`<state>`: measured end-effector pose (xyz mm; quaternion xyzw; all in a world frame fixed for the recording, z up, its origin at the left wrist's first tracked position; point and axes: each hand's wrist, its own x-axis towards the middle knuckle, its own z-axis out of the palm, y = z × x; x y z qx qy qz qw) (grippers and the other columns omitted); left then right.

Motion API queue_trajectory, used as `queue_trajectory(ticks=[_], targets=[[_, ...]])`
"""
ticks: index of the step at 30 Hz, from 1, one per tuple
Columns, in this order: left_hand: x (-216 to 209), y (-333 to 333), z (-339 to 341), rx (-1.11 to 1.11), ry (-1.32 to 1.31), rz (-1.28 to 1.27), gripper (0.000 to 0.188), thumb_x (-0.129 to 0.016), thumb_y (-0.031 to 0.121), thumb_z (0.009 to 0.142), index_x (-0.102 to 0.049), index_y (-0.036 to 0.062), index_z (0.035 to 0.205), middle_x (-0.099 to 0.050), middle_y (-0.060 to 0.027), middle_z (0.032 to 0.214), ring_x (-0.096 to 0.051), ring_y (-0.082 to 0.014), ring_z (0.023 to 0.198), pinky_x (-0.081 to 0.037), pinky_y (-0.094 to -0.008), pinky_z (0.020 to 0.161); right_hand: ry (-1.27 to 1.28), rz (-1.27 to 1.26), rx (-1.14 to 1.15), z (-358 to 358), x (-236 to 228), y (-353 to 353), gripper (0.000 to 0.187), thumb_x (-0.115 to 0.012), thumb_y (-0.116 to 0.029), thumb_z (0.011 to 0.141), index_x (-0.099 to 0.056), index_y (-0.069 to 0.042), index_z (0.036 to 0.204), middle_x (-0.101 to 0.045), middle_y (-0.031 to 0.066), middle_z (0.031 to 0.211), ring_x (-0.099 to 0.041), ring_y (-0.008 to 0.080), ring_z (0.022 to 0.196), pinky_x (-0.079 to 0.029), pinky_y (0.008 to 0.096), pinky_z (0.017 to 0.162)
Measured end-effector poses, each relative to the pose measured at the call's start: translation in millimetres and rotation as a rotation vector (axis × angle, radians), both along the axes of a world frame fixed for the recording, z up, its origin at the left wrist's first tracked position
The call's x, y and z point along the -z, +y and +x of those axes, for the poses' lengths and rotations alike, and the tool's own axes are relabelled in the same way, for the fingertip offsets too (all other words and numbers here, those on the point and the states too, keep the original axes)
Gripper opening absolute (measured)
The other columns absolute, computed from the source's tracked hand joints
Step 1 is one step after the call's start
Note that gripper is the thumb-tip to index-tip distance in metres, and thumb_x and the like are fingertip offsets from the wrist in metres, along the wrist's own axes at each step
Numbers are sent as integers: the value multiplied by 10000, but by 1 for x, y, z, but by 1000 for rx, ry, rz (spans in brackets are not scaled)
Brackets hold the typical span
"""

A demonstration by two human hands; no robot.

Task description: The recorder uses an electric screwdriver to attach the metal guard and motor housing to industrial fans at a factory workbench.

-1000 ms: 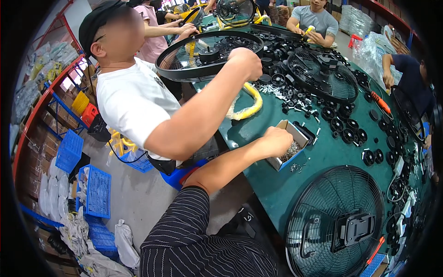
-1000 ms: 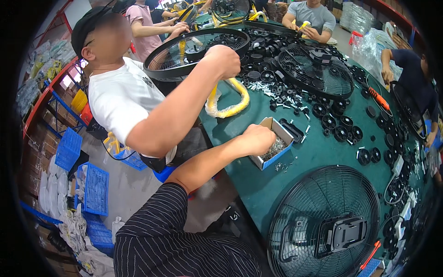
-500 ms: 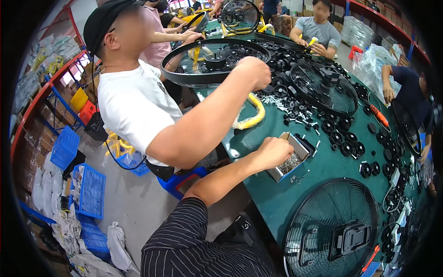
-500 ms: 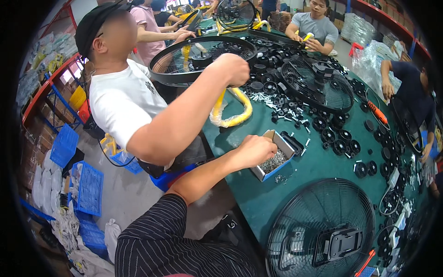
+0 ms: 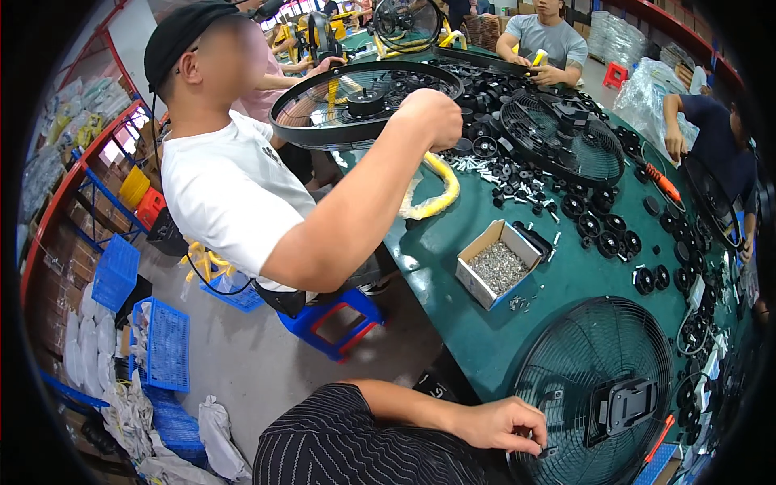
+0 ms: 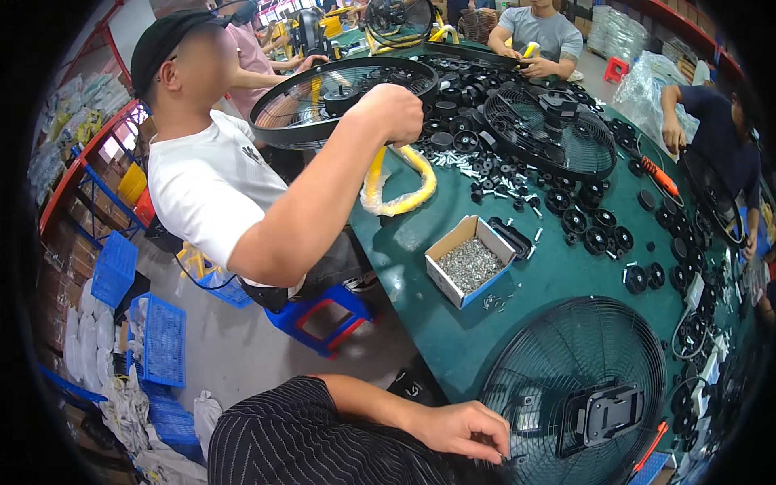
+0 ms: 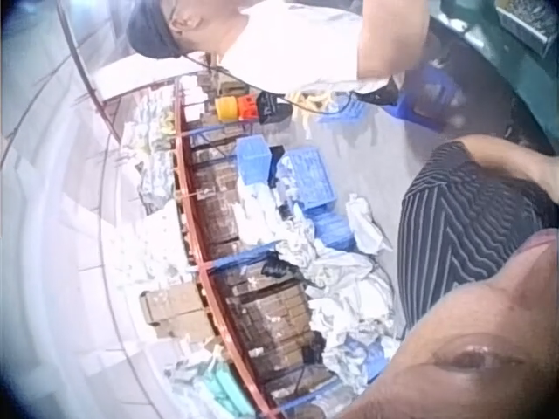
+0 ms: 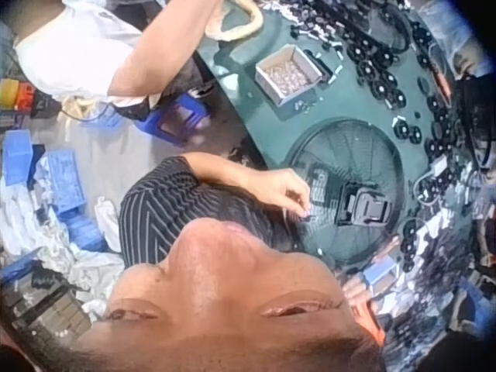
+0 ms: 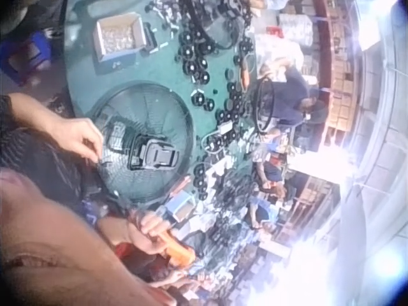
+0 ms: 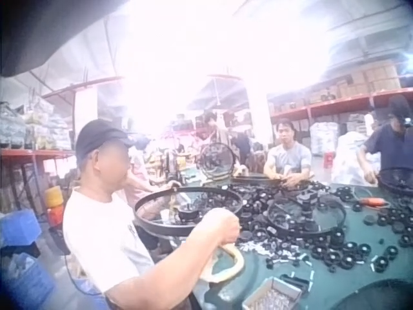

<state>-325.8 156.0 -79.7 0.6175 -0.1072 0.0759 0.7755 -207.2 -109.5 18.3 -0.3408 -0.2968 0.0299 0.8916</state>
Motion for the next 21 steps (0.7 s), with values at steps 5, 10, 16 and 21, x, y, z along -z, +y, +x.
queue_trajectory(ticks=[5,10,16,21], targets=[[3,-7,-5,-151,-147,107,129,-692,93,895,-660,-22,942,-640,-70,817,-569,-127,634,-427,-274,552,-16,25,-232,6,1,29,438,-505,-338,978,-480,-44,1302,-528,87,815,-513,197,651,-406,337,619],[13,-9,-13,-148,-133,82,122,-687,82,900,-665,-23,959,-643,-67,809,-576,-124,629,-427,-267,545,-101,67,-472,16,15,40,550,-564,-421,961,-482,-58,1366,-573,109,910,-546,218,731,-406,368,690],[12,-9,-13,-163,-132,86,117,-680,86,907,-674,-22,950,-654,-68,797,-593,-118,616,-434,-264,536,-91,75,-507,18,23,43,578,-560,-418,962,-434,-65,1403,-580,115,934,-542,227,747,-397,380,710],[14,-11,-13,-135,-62,44,125,-681,104,910,-682,-17,939,-657,-68,788,-598,-118,615,-436,-264,533,-127,63,-600,19,13,52,569,-581,-386,958,-391,-63,1386,-578,134,964,-545,239,756,-398,380,708]])
